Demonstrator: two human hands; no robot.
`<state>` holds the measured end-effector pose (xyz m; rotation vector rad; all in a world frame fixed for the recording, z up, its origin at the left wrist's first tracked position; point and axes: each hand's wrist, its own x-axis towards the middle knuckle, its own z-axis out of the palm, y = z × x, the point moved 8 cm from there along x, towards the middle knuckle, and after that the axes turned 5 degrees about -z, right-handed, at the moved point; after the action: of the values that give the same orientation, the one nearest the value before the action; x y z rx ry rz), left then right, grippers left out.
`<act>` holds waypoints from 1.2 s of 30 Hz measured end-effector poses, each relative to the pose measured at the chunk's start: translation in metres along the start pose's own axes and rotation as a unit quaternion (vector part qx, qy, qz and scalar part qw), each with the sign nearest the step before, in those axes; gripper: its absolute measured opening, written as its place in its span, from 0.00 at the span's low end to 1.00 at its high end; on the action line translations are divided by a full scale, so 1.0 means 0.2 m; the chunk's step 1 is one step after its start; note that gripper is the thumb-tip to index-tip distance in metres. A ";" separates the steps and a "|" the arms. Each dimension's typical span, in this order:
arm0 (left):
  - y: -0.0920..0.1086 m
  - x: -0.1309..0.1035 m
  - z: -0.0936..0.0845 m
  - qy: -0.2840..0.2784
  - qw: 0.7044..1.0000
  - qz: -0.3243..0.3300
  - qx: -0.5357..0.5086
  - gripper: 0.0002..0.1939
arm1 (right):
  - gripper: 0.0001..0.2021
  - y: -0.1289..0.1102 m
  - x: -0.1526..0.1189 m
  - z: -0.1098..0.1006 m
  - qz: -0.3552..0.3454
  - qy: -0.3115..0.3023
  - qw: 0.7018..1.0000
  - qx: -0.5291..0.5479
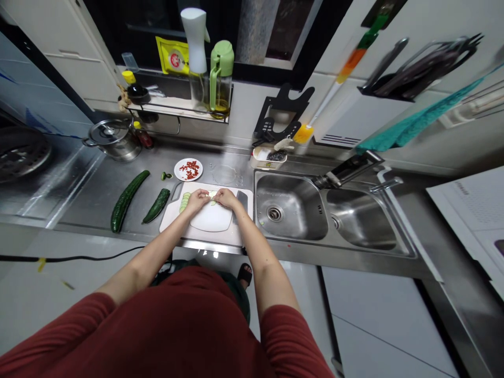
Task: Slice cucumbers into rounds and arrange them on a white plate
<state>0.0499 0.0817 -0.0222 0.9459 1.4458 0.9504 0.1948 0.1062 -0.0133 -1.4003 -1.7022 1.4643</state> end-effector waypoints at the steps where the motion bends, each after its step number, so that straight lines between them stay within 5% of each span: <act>1: 0.00 0.00 0.00 0.009 1.000 0.005 0.020 0.15 | 0.11 0.02 0.01 -0.01 0.001 0.011 1.000 -0.012; 12: 0.03 0.04 -0.03 0.069 0.957 0.045 0.277 0.08 | 0.05 0.02 0.03 -0.05 -0.001 0.074 0.979 -0.189; 36: 0.07 0.03 -0.01 0.078 0.917 0.068 0.385 0.10 | 0.05 0.02 0.04 -0.03 0.020 0.086 0.945 -0.316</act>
<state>0.0475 0.0922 -0.0101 1.5825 1.9630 0.5432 0.1986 0.1162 -0.0171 -1.8214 -2.1348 0.7930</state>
